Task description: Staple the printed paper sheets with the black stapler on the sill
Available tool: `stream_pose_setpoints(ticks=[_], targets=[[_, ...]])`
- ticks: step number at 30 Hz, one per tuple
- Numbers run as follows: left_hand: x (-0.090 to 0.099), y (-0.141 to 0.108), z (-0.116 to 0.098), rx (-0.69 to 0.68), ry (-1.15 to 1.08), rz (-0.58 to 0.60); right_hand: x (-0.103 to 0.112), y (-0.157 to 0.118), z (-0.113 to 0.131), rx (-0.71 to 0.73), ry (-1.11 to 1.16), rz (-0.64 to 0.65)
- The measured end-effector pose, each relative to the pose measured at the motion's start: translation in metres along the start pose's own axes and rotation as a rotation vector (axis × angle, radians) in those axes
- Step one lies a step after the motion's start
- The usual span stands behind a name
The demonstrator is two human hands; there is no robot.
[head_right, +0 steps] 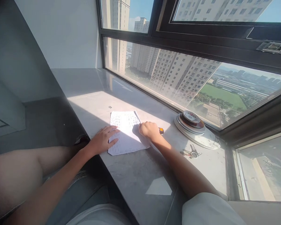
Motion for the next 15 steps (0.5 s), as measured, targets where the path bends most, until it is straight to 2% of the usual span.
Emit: stream_pose_setpoints(ticks=[4, 10, 13, 15], targets=[[0.000, 0.000, -0.001, 0.002, 0.018, 0.010, -0.003, -0.001, 0.004, 0.010, 0.006, -0.044], [0.002, -0.002, -0.003, 0.008, 0.025, -0.001, -0.001, 0.006, -0.005, -0.055, 0.110, -0.008], [0.001, -0.002, -0.003, 0.004, 0.014, -0.005, 0.008, 0.010, -0.025, -0.028, 0.366, 0.005], [0.000, -0.003, -0.002, 0.003, 0.005, -0.009, 0.018, 0.009, -0.039, 0.111, 0.637, 0.053]])
Point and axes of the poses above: each hand's wrist, its own y-axis towards the middle knuckle, its own x-axis out of the back of the hand, z = x × y, the point moved 3 cm from there along y, towards the middle knuckle, and after that the axes turned 3 degrees about y, right-handed, at the moved point
